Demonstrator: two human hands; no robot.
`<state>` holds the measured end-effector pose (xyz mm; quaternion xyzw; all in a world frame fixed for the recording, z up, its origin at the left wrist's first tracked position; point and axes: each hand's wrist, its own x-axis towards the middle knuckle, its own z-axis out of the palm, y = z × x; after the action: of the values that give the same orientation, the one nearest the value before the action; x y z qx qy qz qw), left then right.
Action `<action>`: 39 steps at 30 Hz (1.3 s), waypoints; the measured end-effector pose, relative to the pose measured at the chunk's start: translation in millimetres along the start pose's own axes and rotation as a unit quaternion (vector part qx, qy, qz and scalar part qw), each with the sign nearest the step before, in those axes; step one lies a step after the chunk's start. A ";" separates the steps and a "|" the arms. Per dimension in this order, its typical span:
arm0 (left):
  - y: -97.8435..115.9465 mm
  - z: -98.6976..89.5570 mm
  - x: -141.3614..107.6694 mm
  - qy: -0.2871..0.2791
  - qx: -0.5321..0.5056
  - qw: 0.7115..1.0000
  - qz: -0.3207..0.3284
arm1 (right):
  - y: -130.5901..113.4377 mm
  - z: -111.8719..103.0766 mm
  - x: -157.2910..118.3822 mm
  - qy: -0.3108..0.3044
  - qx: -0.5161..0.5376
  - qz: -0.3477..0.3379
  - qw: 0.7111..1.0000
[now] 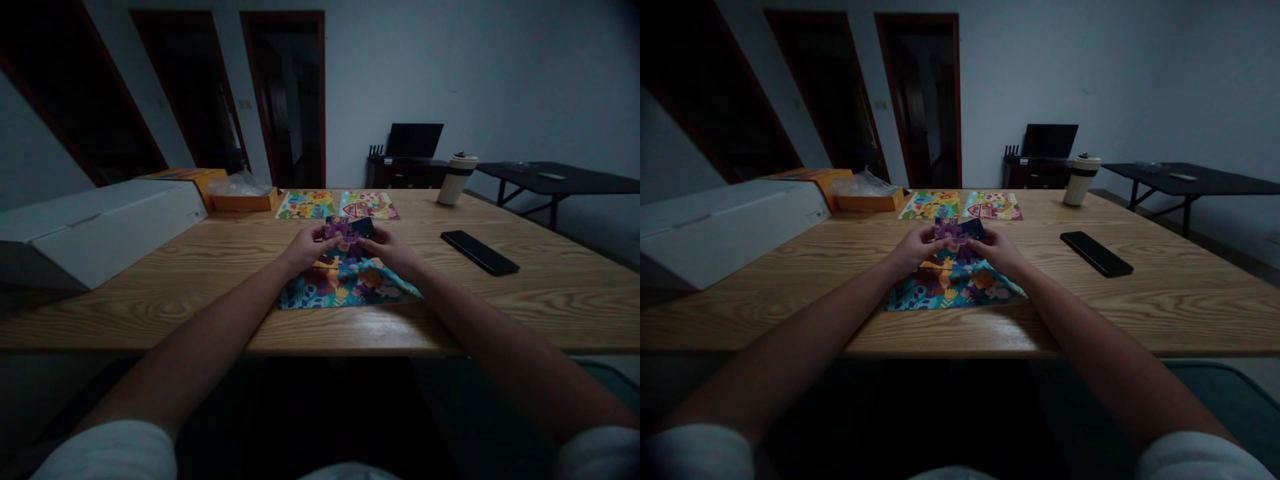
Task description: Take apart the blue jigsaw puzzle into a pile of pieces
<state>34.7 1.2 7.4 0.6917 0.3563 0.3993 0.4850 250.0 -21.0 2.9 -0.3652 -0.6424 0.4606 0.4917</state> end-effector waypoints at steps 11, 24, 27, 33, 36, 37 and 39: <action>-3.8 2.6 -0.5 -0.016 0.005 1.000 0.006 | 11.6 -3.2 -0.9 -0.018 0.027 0.066 0.997; -4.5 0.1 1.1 -0.016 0.037 0.999 0.030 | 9.9 -2.3 0.9 -0.003 -0.060 0.022 0.998; -2.4 1.4 -0.1 -0.015 0.028 0.999 0.022 | 9.9 -1.9 1.4 0.011 -0.057 0.003 0.998; -0.1 4.1 -4.4 -0.044 0.069 0.996 -0.018 | 13.4 -4.4 2.2 0.055 -0.083 -0.018 0.995; -0.5 4.0 -5.2 -0.052 0.075 0.996 -0.013 | 12.9 -5.2 1.4 0.048 -0.109 -0.031 0.992; -1.0 3.8 -5.0 -0.053 0.080 0.995 -0.011 | 12.4 -5.4 1.0 0.044 -0.115 -0.036 0.992; -2.4 3.1 -4.1 -0.049 0.097 0.994 -0.002 | 11.2 -5.6 0.4 0.035 -0.115 -0.040 0.992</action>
<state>35.4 -2.9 3.6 0.7538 0.3704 0.3271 0.4331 255.5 -16.0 -7.1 -0.4096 -0.6875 0.3507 0.4864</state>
